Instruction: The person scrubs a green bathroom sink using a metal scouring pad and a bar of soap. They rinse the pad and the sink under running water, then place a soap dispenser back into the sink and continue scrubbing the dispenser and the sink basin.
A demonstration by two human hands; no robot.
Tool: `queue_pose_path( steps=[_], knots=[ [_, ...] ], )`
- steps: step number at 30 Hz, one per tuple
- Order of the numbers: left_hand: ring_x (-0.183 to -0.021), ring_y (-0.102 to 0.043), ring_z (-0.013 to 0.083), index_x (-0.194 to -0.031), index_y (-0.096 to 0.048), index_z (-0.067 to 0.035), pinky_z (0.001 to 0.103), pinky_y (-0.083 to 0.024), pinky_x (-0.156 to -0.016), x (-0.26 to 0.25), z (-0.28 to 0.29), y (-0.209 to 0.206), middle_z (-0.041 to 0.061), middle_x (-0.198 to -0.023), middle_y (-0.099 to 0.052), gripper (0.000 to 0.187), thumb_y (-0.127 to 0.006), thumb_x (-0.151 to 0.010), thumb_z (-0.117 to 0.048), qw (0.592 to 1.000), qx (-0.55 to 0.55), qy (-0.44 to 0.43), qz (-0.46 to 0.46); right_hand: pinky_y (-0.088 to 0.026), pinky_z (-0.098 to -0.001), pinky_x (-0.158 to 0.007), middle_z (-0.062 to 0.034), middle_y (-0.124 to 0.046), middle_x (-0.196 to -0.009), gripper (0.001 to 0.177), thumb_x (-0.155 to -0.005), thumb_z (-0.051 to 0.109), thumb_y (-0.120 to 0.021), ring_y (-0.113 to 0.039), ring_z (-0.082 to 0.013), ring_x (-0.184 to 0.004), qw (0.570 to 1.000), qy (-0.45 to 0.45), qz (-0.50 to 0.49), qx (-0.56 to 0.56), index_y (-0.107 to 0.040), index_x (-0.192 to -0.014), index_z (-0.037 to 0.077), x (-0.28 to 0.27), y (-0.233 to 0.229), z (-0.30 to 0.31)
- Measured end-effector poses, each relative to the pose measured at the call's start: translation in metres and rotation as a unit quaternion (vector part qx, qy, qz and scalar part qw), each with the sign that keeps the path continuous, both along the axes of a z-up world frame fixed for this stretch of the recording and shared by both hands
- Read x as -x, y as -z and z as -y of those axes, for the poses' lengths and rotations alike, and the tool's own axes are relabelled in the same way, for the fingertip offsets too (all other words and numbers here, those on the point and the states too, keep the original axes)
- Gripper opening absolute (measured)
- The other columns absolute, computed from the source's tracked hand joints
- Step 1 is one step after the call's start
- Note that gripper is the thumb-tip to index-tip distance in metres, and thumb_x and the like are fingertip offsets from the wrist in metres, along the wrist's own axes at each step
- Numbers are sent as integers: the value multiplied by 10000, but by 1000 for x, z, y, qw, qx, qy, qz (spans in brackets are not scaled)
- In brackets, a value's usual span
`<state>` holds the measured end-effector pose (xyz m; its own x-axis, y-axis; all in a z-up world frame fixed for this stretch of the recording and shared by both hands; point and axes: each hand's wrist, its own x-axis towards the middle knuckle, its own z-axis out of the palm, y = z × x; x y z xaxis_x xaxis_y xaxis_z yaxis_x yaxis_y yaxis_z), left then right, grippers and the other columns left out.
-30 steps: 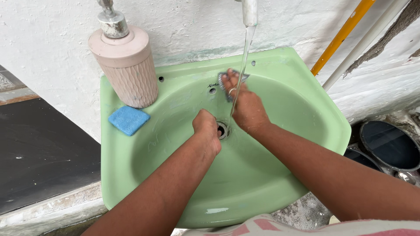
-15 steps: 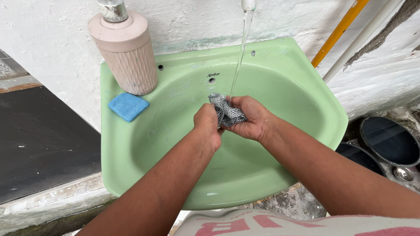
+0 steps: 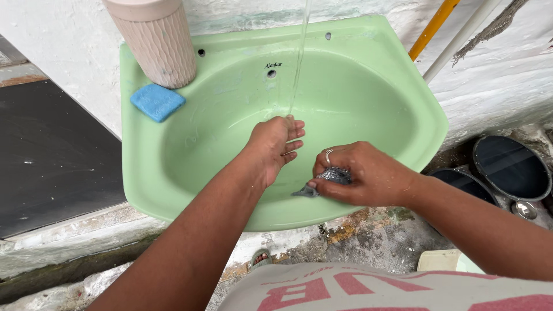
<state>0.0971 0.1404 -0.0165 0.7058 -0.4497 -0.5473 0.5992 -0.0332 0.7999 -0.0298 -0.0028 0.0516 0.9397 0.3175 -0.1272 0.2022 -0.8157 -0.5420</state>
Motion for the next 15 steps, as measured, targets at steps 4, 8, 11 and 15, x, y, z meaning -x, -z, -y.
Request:
queue_pose_path(
  steps=[4,8,11,15],
  knots=[
    [-1254,-592,270,-1259,-643,-39,431,-450,-1056,34,22,-4,121,-1339,-651,463,-499,-994,-390,985,-70,132,89,-550,-373,-595,-81,-758,-789,229,-900,246,-622,-699,-197,-613,993,-42,106,28,-746,-1011,90,14,1,56],
    [-1091,-680,349,-1119,-726,-7,453,-493,-996,70,40,-18,207,-1139,-725,496,-478,-1011,-422,893,-264,259,258,-553,-445,-665,-130,-758,-849,298,-943,259,-530,-711,-291,-719,978,-42,182,89,-751,-974,62,20,7,97],
    [-998,-715,379,-1022,-746,-21,484,-533,-926,93,43,-26,209,-1033,-737,500,-444,-1016,-419,810,-375,275,358,-557,-460,-773,-126,-736,-811,392,-992,311,-424,-709,-296,-717,979,36,56,191,-738,-943,82,24,14,89],
    [-959,-724,365,-926,-753,-61,499,-569,-855,118,38,-36,173,-980,-744,464,-436,-987,-394,759,-469,245,380,-535,-511,-776,-156,-702,-877,371,-984,256,-417,-677,-340,-773,977,-43,160,135,-710,-959,29,39,25,58]
  ],
)
